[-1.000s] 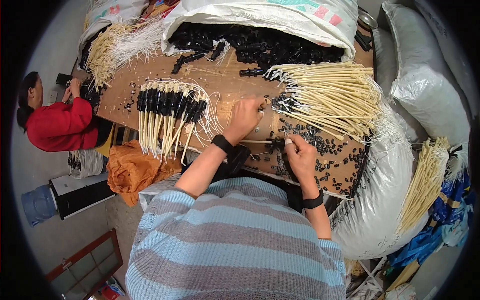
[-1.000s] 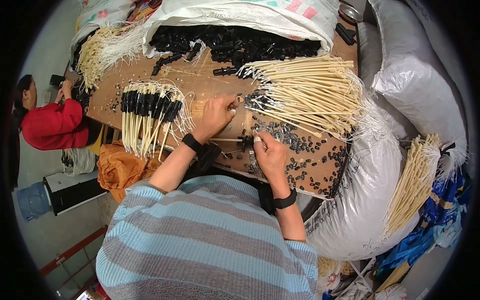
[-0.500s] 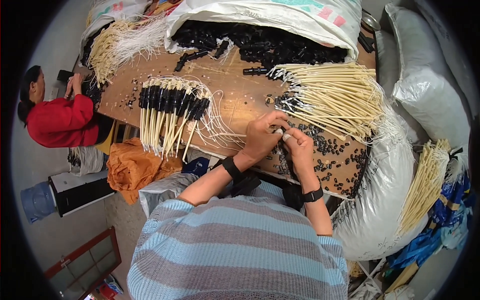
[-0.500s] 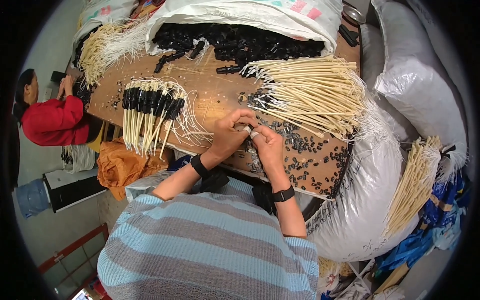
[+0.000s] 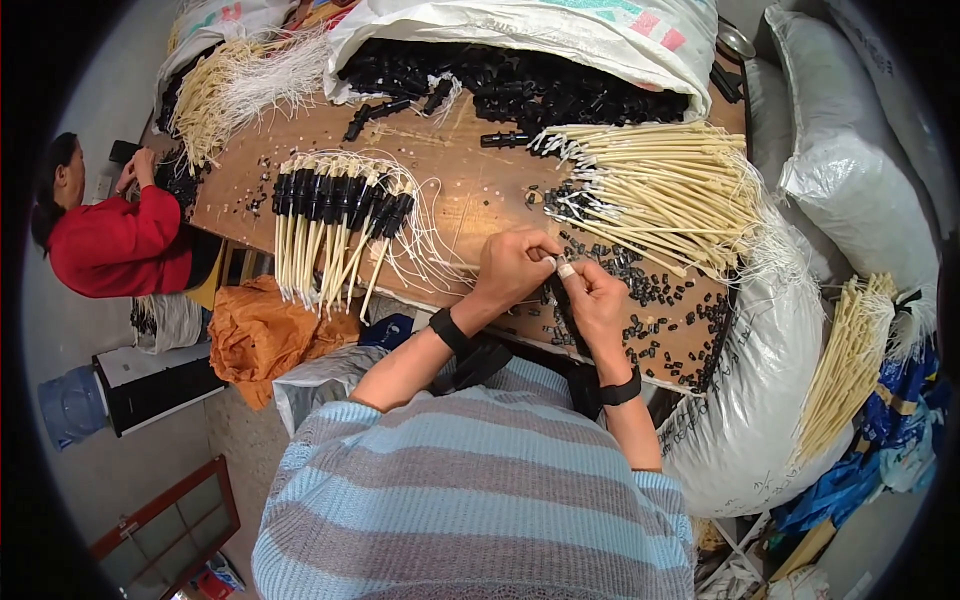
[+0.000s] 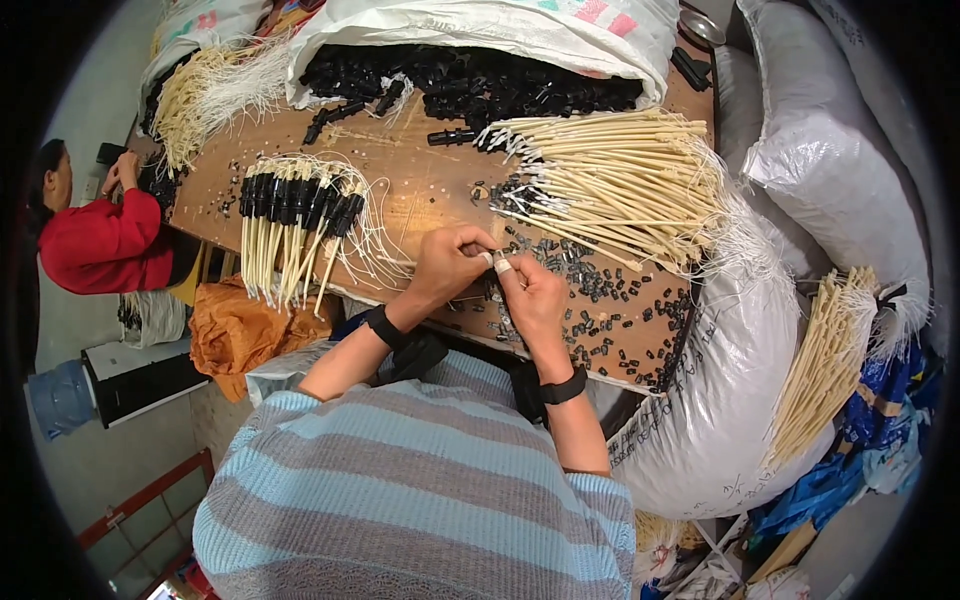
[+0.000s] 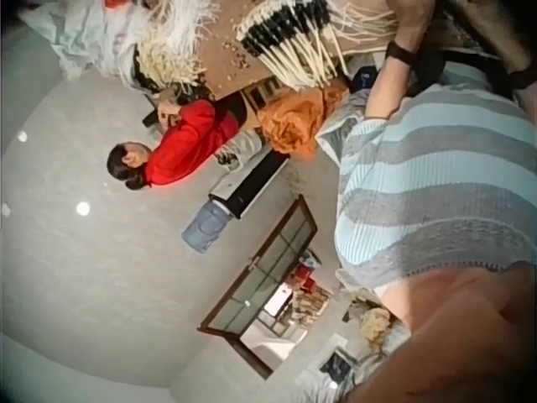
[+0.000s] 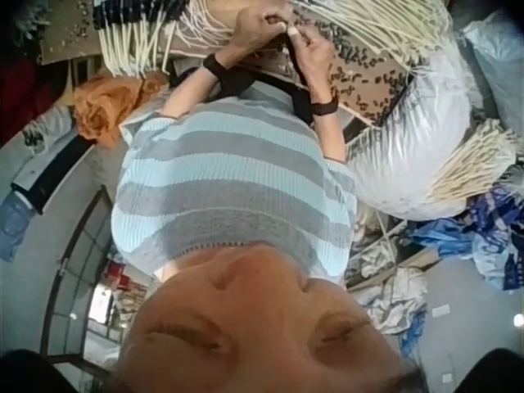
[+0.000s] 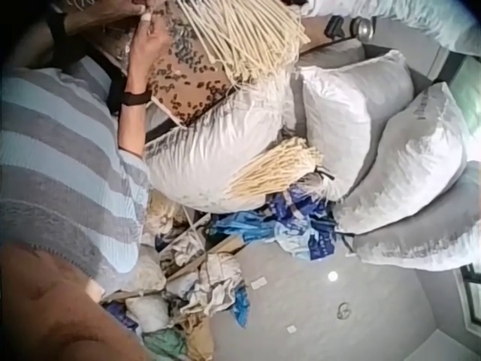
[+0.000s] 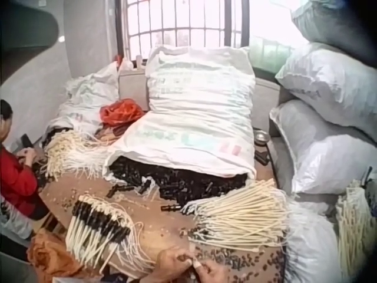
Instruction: The person assembles components by hand, sliding a black plastic connector onto a white plastic tube and snapping a small black clip over the connection point. They repeat this process multiple times, occasionally moving bundles of tubes to reach more components.
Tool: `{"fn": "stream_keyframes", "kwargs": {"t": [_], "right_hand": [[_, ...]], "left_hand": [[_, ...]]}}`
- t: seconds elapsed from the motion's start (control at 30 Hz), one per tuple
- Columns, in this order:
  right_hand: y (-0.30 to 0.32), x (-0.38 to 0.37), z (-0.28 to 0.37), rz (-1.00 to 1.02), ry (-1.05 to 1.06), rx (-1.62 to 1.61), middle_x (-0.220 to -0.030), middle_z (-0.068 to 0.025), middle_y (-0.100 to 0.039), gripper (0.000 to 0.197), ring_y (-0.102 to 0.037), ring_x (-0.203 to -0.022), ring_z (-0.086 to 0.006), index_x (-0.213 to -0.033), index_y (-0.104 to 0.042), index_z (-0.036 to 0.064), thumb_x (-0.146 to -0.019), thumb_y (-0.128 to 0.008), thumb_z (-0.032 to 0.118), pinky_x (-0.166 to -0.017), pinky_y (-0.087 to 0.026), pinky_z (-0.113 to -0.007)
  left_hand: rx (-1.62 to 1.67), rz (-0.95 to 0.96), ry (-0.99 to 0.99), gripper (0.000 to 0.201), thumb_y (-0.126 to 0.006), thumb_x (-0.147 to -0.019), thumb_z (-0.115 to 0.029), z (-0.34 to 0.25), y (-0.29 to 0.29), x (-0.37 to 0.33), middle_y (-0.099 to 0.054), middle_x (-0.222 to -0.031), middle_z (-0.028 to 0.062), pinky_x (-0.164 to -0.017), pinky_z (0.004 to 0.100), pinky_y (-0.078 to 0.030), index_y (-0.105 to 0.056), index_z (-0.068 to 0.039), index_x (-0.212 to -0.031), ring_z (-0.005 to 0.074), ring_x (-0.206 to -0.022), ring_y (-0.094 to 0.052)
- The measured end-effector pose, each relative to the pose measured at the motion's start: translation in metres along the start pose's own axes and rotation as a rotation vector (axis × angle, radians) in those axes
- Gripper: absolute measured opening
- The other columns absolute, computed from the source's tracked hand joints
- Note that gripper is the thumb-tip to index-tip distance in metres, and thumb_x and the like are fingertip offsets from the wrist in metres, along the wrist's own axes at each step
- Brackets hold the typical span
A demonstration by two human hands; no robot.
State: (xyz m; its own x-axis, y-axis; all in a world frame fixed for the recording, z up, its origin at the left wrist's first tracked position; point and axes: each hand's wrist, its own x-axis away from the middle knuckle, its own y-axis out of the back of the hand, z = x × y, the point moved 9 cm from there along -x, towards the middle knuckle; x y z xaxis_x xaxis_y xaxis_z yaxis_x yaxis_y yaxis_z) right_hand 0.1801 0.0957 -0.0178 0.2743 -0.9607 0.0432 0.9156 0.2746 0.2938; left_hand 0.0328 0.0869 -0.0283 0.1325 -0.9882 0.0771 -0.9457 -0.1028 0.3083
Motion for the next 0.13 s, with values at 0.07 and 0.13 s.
{"fn": "stream_keyframes", "kwargs": {"t": [0.07, 0.13], "right_hand": [[0.000, 0.002, 0.005, -0.004, 0.021, 0.017, -0.057, 0.0058, -0.050, 0.011, -0.040, -0.053, -0.0024, -0.094, -0.068, 0.0025, -0.087, -0.067, 0.010, -0.048, -0.032, -0.021], [-0.006, 0.003, -0.020, 0.087, -0.192, -0.462, -0.058, 0.0054, -0.054, 0.015, -0.046, -0.055, -0.0026, -0.102, -0.071, 0.0109, -0.088, -0.069, 0.016, -0.049, -0.036, -0.021]], "left_hand": [[-0.119, -0.084, -0.138, 0.015, -0.064, -0.073, -0.001, -0.013, 0.011, -0.001, -0.066, -0.078, 0.0071, -0.060, 0.0277, -0.048, -0.071, -0.003, -0.086, 0.0152, -0.067, -0.061], [-0.194, -0.126, -0.466, 0.017, -0.060, -0.075, -0.005, -0.044, 0.017, 0.004, -0.068, -0.083, 0.0042, -0.069, 0.0332, -0.050, -0.070, -0.003, -0.089, 0.0223, -0.075, -0.063]]}}
